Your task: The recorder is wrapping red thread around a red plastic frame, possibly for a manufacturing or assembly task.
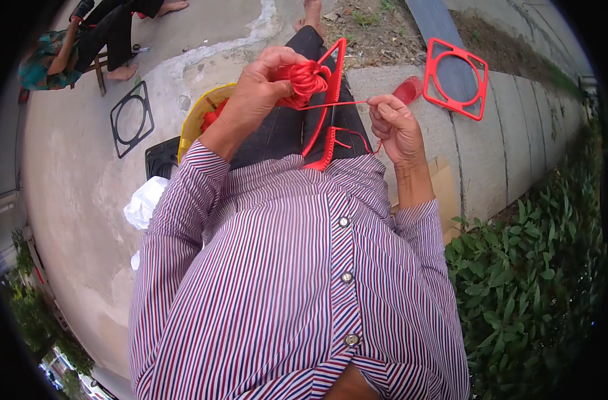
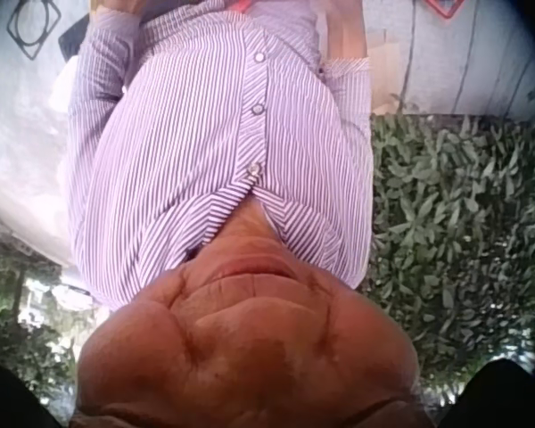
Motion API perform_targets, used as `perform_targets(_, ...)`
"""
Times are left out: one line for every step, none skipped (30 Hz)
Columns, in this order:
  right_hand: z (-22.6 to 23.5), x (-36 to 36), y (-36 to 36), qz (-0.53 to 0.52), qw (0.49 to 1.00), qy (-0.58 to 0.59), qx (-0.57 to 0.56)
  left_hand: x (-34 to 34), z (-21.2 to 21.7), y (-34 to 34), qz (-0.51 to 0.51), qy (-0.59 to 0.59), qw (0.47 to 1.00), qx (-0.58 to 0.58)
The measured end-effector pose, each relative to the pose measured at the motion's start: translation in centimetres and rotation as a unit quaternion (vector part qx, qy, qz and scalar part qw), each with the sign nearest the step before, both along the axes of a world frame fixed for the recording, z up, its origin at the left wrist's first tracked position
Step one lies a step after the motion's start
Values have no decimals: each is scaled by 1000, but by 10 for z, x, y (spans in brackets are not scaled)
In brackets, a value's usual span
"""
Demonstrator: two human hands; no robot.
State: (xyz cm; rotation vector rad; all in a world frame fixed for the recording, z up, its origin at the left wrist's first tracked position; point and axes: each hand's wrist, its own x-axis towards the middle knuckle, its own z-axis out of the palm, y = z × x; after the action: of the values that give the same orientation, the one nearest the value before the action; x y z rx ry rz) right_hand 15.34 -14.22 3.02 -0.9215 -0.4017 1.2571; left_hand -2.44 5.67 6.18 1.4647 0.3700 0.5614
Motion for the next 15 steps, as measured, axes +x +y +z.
perform_targets(-3,5,4,-35,988,-105,-111,-2,-4,0,-5,-27,1000,5)
perform_targets(-8,4,8,-16,955,-243,-168,-7,-8,-2,-80,108,965,225)
perform_targets(-14,1,12,5,962,-235,-138,-10,-11,-6,-148,237,860,427)
perform_targets(-19,-4,16,63,916,-379,-113,-10,-17,-17,-146,252,850,440)
perform_targets(-24,-9,19,125,843,-514,-101,-7,-23,-29,-149,272,838,448)
perform_targets(-26,-12,20,165,793,-575,-119,-4,-28,-37,-134,257,865,409)
perform_targets(-28,-16,20,169,794,-570,-128,0,-32,-43,-125,247,867,413)
perform_targets(-28,-18,19,113,799,-581,-107,3,-37,-48,-97,251,889,370)
perform_targets(-28,-18,18,56,799,-590,-99,6,-42,-51,-66,230,914,327)
perform_targets(-25,-17,13,21,824,-559,-94,8,-46,-49,-65,226,909,343)
perform_targets(-22,-15,8,30,824,-558,-96,10,-50,-47,-73,253,905,333)
perform_targets(-17,-11,1,-16,865,-493,-91,12,-53,-43,-24,195,923,332)
perform_targets(-12,-6,-7,-60,899,-425,-85,14,-57,-40,23,145,933,329)
perform_targets(-6,-1,-18,-92,943,-311,-80,17,-60,-35,10,213,962,172)
perform_targets(1,6,-30,-117,968,-221,8,21,-64,-34,27,214,976,31)
